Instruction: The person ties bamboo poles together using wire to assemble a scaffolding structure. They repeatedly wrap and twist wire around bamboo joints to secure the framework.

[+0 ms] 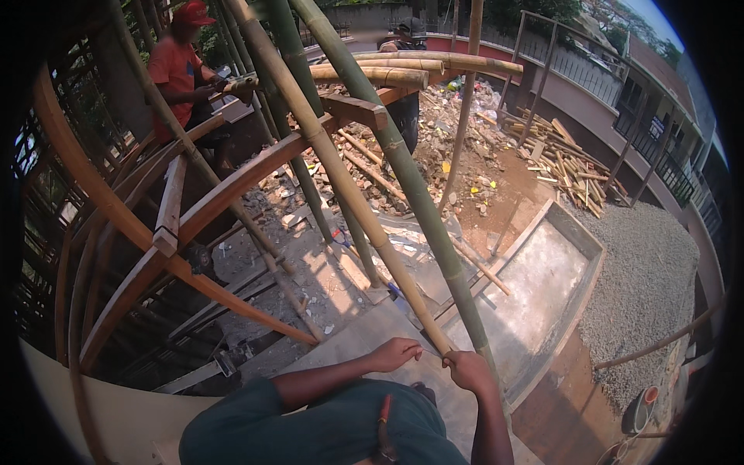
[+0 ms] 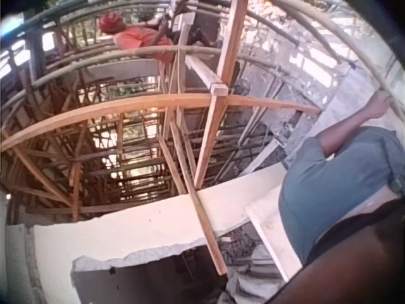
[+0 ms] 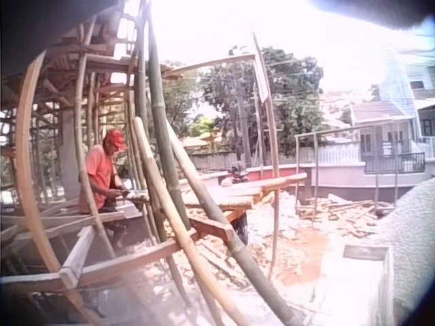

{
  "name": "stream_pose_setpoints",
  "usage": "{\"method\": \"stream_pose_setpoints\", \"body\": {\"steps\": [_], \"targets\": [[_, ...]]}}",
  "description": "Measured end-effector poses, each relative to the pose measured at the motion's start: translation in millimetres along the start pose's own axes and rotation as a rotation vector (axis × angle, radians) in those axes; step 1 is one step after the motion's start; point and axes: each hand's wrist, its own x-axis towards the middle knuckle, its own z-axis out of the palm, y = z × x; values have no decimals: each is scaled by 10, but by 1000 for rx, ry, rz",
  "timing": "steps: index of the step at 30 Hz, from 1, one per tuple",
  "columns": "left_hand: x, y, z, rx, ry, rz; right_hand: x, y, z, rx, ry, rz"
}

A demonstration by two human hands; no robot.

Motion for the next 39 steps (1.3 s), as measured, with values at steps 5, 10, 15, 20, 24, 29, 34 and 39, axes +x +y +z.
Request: {"method": "stream_pose_setpoints", "body": {"steps": [5,10,15,20,24,29,34,39], "targets": [[-88,-93,-30,-111,-226,-41,-61,-235,-97,101,121,-190],[-283,149,42,-579,-265,-237,383,114,39,55,-1,-187],[-330,-18,-148,-564,-91,-449,264,-150,101,207,-122,-355],[-364,56,-17,-466,-8,-318,584,89,134,-31,-194,-288],[-443,-348,-107,-145,-1,-146,473,-140,-77,140,-483,-385],[-475,-72,-112,207,-185,188,660,35,-295,649,-745,-162],[-411,-90,-152,662,-176,178,487,-96,-234,555,-659,-250],[-351,-454,127,797,137,202,427,-138,-321,717,-574,-7]]}}
